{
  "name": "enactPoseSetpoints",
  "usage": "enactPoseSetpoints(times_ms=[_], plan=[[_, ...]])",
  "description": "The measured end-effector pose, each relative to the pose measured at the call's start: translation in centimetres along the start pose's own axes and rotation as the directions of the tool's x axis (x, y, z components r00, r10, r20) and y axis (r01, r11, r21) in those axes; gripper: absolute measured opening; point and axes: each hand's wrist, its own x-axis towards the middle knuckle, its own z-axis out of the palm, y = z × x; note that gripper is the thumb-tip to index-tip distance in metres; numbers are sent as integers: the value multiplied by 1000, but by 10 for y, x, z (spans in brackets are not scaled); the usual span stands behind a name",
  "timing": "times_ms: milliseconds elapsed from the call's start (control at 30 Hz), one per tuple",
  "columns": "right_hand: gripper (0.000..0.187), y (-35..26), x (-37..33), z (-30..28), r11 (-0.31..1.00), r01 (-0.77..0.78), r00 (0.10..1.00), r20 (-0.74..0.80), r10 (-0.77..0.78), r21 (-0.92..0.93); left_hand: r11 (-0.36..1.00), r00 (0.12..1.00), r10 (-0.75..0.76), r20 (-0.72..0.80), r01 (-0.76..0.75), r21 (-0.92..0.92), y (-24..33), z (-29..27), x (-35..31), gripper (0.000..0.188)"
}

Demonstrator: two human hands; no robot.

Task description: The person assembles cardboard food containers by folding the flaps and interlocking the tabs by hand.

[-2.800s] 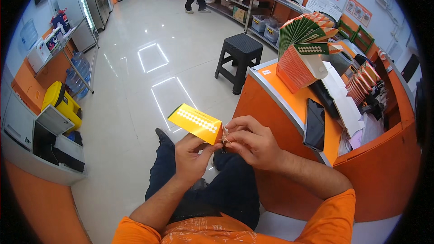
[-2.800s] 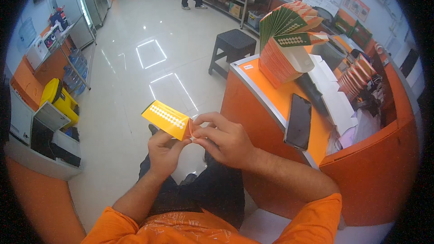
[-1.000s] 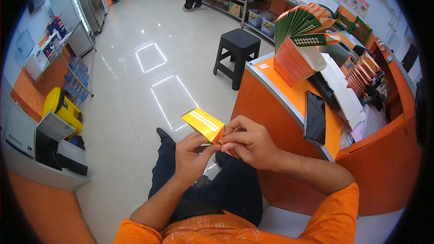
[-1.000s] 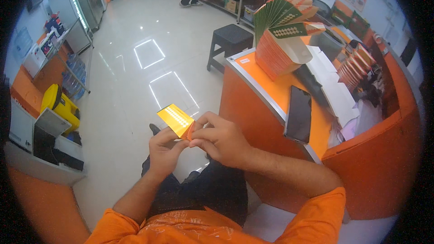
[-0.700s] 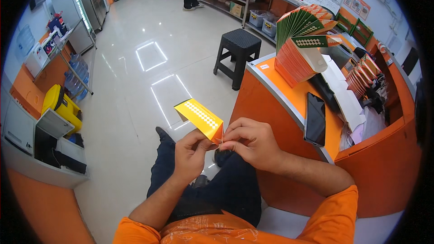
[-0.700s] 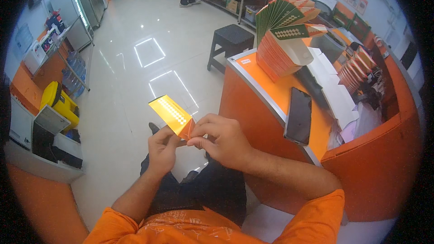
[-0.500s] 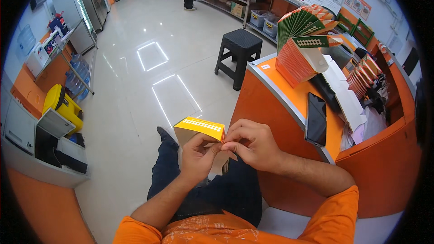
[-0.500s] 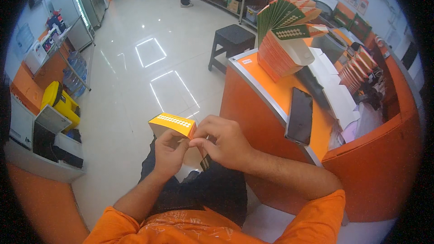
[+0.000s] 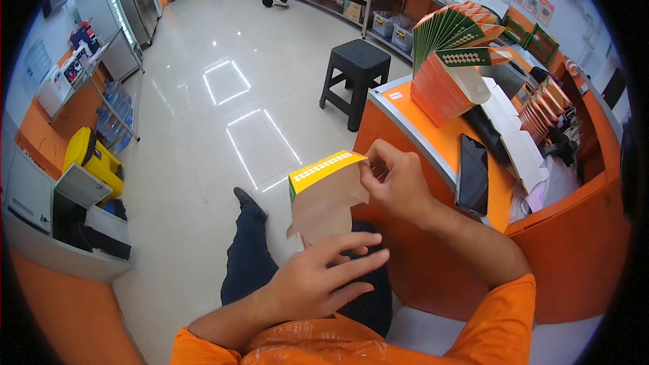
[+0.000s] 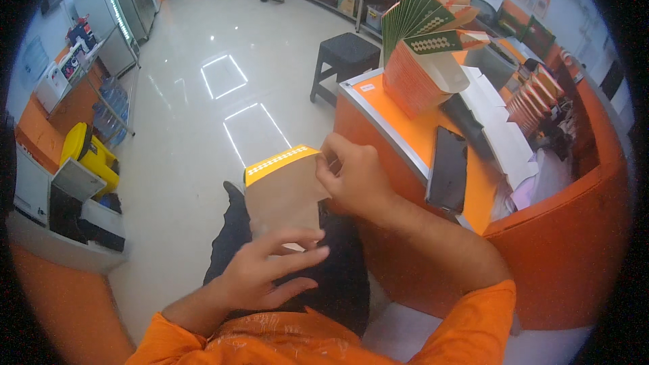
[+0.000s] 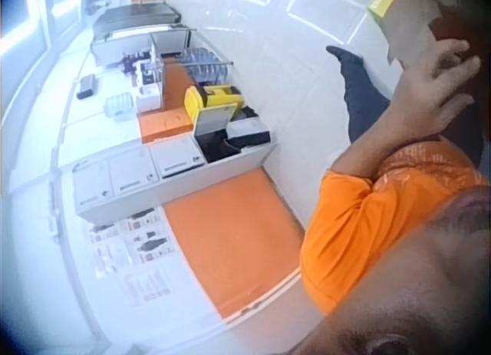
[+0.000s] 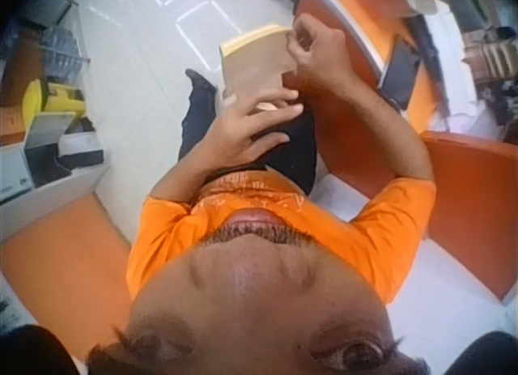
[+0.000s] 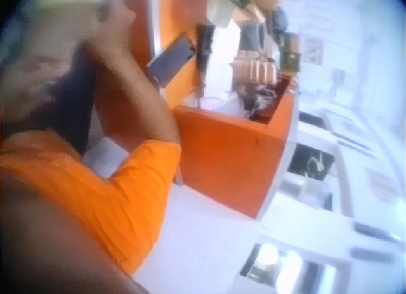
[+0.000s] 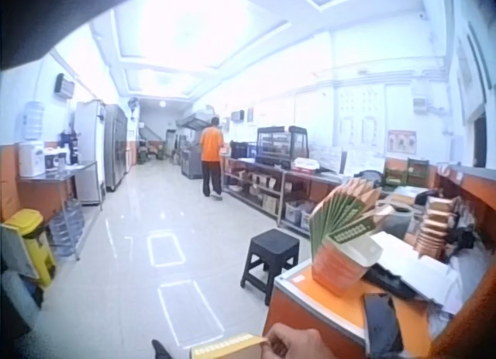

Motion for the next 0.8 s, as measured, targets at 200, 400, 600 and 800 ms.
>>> enactPoseSetpoints(times_ms=[200, 400, 600, 800], plan=[[16, 4, 3, 0, 998, -48, 999, -15, 48, 41, 934, 870, -242, -429, 329, 140, -38, -20, 7, 67], [16, 1, 1, 2, 894, -252, 961, 202, 188, 370, 855, 804, -515, -298, 457, -247, -83, -20, -1, 47], [35, 21, -5, 14, 958, 18, 990, 130, -57, 285, 744, 682, -625, -380, 372, -555, -109, -18, -4, 51], [30, 27, -3, 14, 987, -57, 989, 146, 35, 150, 562, 538, -758, -368, 252, -788, -115, -15, -4, 58]])
